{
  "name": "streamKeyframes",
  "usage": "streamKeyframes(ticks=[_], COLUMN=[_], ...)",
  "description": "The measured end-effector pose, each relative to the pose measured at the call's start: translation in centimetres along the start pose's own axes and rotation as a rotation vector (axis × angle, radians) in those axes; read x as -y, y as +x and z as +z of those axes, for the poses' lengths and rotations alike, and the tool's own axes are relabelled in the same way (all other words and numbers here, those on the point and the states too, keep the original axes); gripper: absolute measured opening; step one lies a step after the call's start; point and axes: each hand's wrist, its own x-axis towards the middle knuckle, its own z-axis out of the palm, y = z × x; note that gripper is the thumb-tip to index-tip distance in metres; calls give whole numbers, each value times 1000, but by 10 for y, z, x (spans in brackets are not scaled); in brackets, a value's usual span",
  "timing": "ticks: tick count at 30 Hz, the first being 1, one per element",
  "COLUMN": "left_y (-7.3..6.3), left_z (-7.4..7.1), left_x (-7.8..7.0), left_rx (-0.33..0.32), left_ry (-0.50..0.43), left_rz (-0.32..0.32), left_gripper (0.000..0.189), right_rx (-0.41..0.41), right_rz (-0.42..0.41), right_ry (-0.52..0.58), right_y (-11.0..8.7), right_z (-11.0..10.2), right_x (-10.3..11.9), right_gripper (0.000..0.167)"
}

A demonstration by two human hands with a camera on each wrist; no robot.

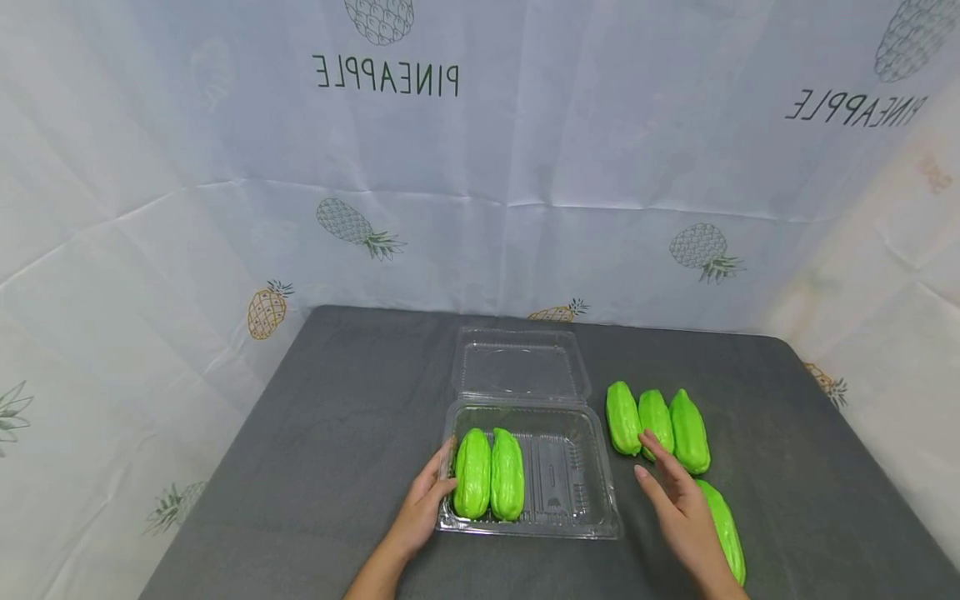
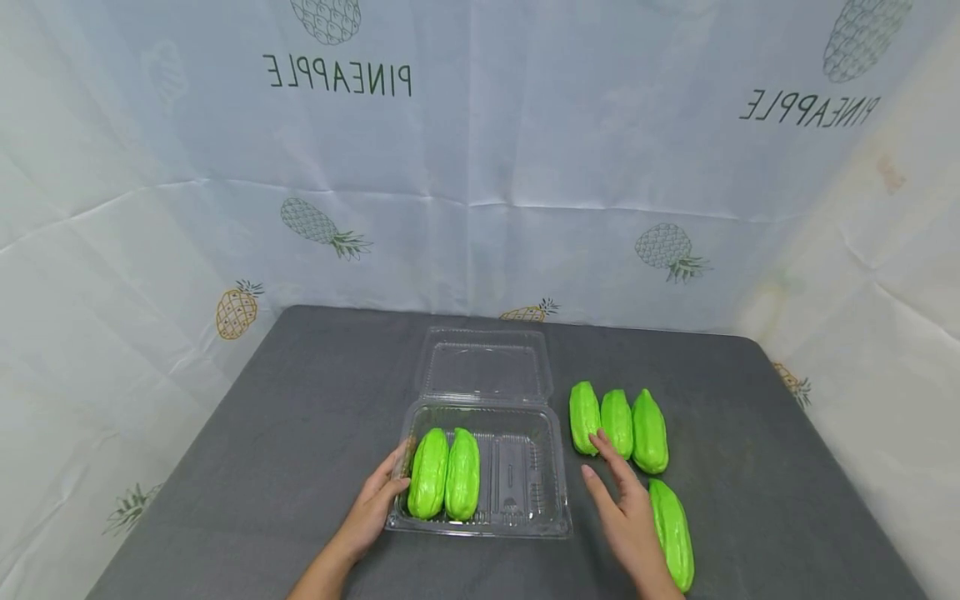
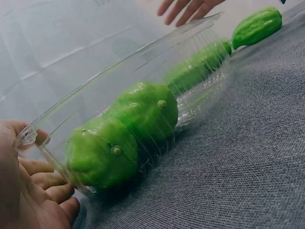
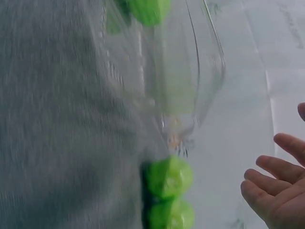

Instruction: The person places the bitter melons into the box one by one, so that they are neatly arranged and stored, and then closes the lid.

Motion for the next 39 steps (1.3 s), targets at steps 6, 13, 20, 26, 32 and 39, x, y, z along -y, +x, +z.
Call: streamKeyframes(ticks=[6, 13, 20, 26, 32, 39], left_y=[1, 0, -1, -1, 0, -1], left_z=[1, 2, 1, 1, 1, 1], left_x=[0, -1, -2, -3, -3, -3], left_rx=[-6, -12, -5, -3, 6, 9], left_ry=[2, -8, -12, -18, -28, -28], left_rz=[-11, -18, -34, -33, -35, -39], left_gripper=[57, 57, 57, 57, 57, 57], right_rx=[-29, -39, -9, 20, 5, 2], right_rz=[165, 347, 467, 526, 546, 515], right_ry=[-85, -190, -224, -278, -289, -296], right_y=[-1, -4, -9, -7, -6, -8], right_z=[-13, -26, -41, -46, -48, -48], right_x=[-30, -60, -40, -50, -56, -64], right_gripper=[50, 65, 69, 72, 72, 65])
